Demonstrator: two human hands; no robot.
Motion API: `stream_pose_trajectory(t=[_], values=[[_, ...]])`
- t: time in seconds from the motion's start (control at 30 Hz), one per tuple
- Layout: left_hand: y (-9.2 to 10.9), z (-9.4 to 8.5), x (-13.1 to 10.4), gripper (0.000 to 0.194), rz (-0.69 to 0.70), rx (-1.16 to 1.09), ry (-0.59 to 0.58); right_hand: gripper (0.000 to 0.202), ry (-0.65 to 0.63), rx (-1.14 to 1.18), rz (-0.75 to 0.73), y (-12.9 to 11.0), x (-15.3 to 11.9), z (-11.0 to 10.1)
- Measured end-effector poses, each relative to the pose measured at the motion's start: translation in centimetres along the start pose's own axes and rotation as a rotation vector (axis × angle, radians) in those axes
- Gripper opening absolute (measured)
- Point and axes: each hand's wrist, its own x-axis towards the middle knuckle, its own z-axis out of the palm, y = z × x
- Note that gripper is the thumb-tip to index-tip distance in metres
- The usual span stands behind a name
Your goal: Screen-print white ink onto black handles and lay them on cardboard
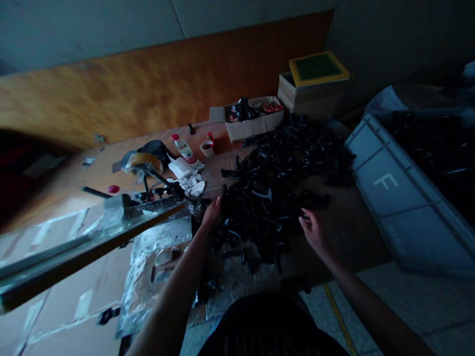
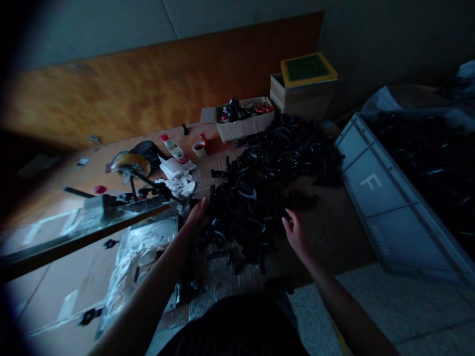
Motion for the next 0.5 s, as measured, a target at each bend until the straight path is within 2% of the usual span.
stream_pose_trajectory(t=[0.03, 0.13, 0.2, 0.23, 0.3, 0.37, 0.43, 0.5], values=[[-0.1, -0.1, -1.2, 0.056, -0.02, 0.005, 0.031, 0.046, -0.096, -0.035, -0.066, 0.0, -2.2, -0.8], [-0.4, 0.4, -5.4, 0.05, -0.079, 0.007, 0.1, 0.039, -0.523, -0.234, -0.252, 0.3, -9.2, -1.7], [-0.4, 1.2, -8.5, 0.049, -0.094, -0.029, 0.146, 0.038, -0.755, -0.379, -0.321, 0.3, -12.0, -1.3], [-0.3, 1.5, -9.9, 0.048, -0.095, -0.055, 0.166, 0.034, -0.826, -0.437, -0.34, 0.1, -12.6, -1.0], [0.2, 1.9, -12.6, 0.046, -0.088, -0.112, 0.191, 0.028, -0.882, -0.503, -0.368, -1.0, -12.1, -0.6], [0.6, 1.5, -14.7, 0.045, -0.087, -0.167, 0.207, 0.025, -0.865, -0.498, -0.409, -2.7, -10.1, -0.5], [0.5, 0.3, -16.4, 0.044, -0.084, -0.216, 0.234, 0.019, -0.791, -0.453, -0.431, -4.6, -7.7, -0.2], [-0.3, -1.6, -17.8, 0.044, -0.082, -0.256, 0.276, 0.012, -0.673, -0.364, -0.388, -6.4, -5.6, 0.6]])
